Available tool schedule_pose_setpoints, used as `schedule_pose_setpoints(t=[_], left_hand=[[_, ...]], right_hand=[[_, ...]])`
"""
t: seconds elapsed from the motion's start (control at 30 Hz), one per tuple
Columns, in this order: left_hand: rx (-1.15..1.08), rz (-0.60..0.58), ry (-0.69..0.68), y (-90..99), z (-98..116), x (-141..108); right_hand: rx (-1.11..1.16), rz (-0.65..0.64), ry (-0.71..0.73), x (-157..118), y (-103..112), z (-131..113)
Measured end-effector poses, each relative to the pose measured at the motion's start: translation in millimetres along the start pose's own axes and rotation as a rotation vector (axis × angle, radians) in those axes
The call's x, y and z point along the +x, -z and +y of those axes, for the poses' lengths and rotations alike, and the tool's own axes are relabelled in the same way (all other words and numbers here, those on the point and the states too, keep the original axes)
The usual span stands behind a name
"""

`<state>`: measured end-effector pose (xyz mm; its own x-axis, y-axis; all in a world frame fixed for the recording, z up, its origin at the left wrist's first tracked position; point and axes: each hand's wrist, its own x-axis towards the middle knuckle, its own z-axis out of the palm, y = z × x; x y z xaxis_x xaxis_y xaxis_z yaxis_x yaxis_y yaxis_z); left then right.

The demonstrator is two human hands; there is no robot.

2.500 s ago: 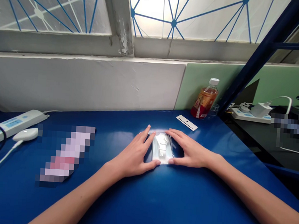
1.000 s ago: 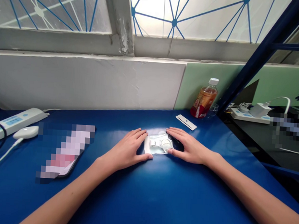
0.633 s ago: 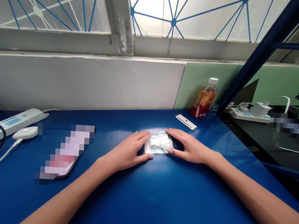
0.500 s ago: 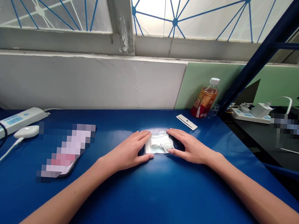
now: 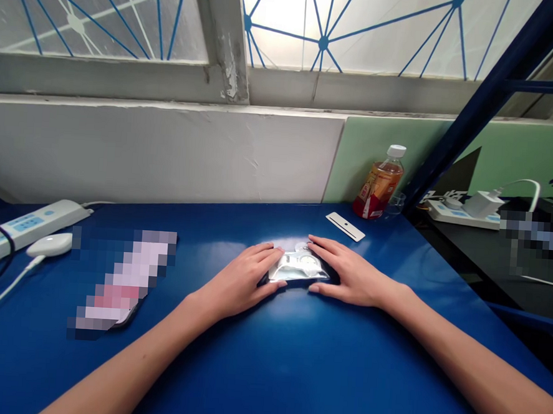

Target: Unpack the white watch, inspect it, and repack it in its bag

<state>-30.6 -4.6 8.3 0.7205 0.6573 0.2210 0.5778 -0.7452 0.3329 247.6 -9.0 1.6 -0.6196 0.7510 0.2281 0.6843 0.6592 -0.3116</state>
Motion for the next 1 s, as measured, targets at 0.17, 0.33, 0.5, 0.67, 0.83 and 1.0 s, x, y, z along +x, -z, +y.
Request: schedule_pose_setpoints(t=[0.17, 0.33, 0.5, 0.67, 0.83, 1.0], left_hand=[[0.016, 0.014, 0.014, 0.4, -2.2, 1.5], [-0.025, 0.092, 0.061, -0.7, -1.4, 1.6], [-0.079, 0.31, 0.071, -2.0, 3.1, 1.8], [0.032, 0.31, -0.007, -3.0, 5.8, 2.7], [0.06, 0.129, 0.012, -5.4, 4.3, 2.2], [0.038, 0.033, 0.06, -4.9, 4.3, 1.4]], right_hand=[[0.107, 0.096, 0.081, 1.6, 4.0, 1.3], [0.257, 0.221, 0.092, 3.2, 4.9, -1.8], [0.49, 0.282, -0.128, 4.8, 2.5, -6.2], [0.638, 0.245, -0.248, 6.8, -3.2, -4.7], [0.408, 0.257, -0.194, 6.6, -6.5, -4.7], [0.217, 0.177, -0.08, 2.7, -8.2, -10.7]])
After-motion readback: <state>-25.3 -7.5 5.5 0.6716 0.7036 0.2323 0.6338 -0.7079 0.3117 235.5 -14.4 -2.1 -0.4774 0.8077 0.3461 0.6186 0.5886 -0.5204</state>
